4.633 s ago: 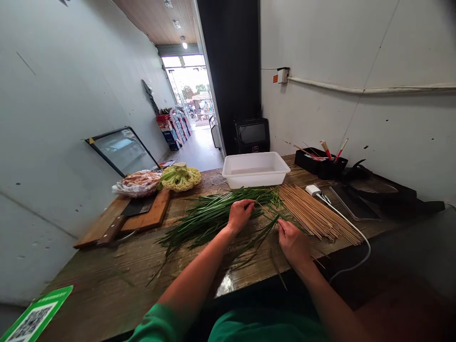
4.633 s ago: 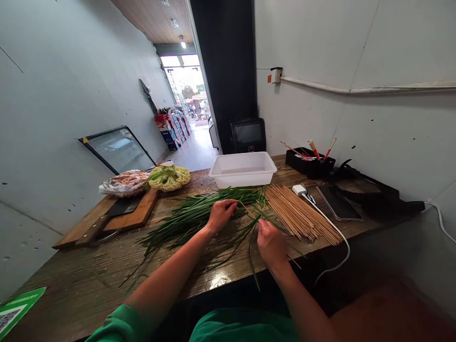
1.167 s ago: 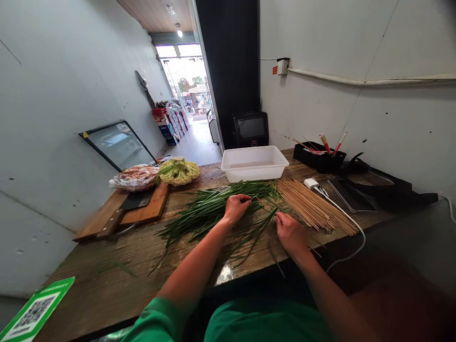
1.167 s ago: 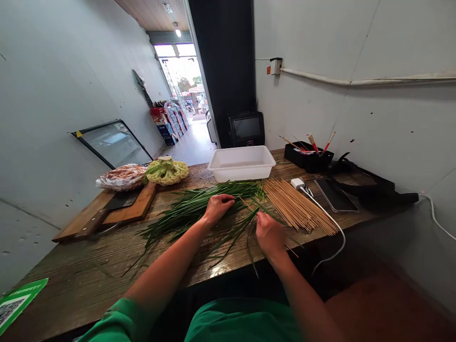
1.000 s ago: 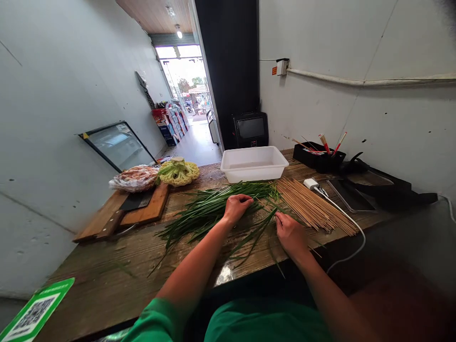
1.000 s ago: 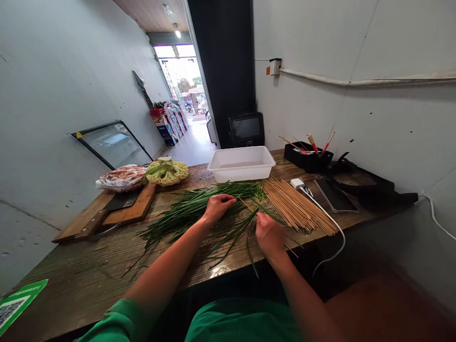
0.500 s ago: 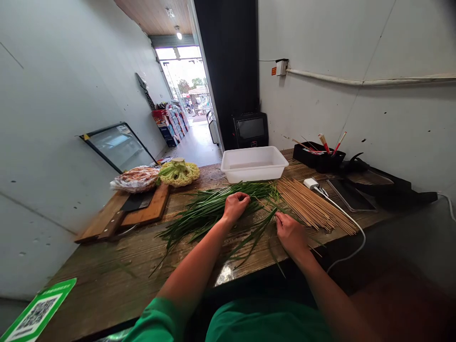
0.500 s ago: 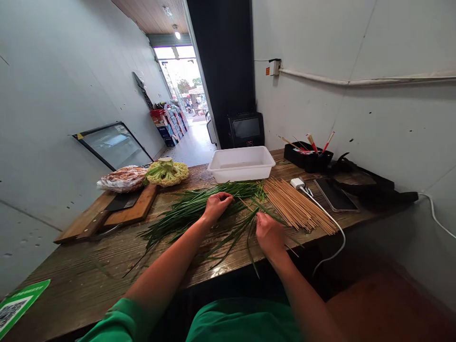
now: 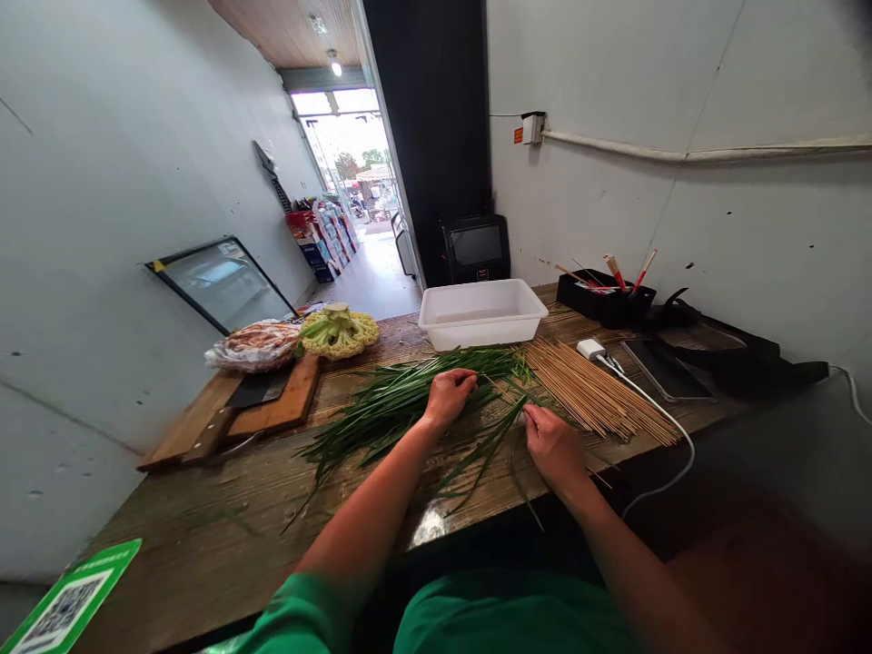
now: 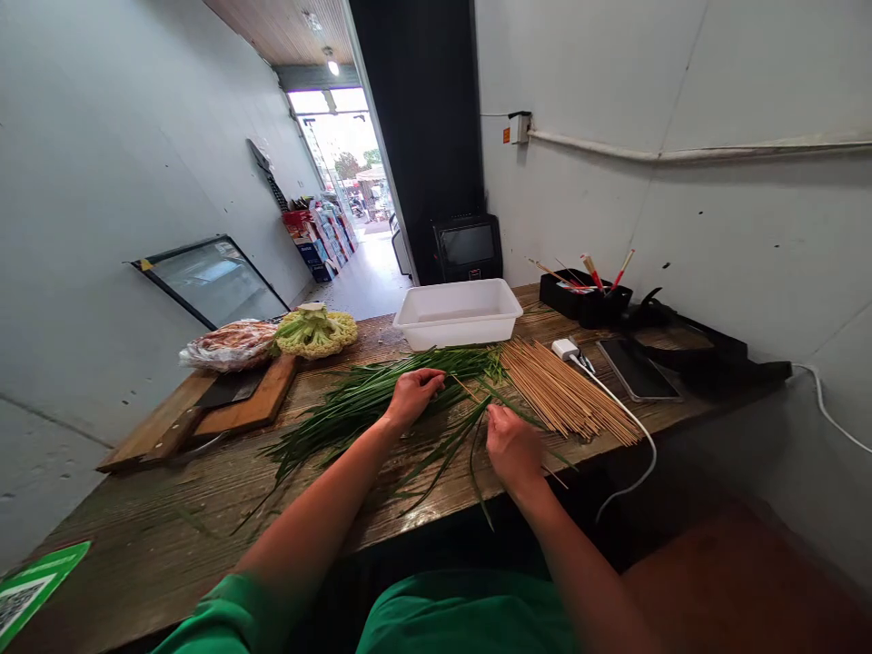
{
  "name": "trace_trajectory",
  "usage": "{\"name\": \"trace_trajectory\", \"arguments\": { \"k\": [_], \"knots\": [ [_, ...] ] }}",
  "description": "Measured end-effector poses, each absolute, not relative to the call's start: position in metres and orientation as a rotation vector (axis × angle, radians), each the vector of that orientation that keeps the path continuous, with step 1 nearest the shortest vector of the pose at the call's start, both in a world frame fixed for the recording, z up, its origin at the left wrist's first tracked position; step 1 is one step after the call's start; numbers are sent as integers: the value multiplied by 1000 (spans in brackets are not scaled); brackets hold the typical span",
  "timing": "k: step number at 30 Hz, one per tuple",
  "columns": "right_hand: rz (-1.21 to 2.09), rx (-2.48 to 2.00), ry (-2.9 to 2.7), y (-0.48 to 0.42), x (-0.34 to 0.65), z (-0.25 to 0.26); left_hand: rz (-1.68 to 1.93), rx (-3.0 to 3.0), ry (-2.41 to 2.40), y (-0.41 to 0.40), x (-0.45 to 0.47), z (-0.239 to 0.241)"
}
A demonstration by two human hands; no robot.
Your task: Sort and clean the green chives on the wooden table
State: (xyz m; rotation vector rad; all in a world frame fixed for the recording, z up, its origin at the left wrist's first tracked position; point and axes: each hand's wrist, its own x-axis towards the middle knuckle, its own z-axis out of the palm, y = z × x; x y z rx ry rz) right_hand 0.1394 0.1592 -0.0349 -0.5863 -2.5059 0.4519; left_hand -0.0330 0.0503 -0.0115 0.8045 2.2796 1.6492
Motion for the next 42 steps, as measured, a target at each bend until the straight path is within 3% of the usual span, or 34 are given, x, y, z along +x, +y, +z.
{"name": "trace_trajectory", "arguments": {
  "k": [42],
  "knots": [
    [430,-569,-2485,161,137,-39,1478,1050,2580,52,-14,-6]
  ]
}}
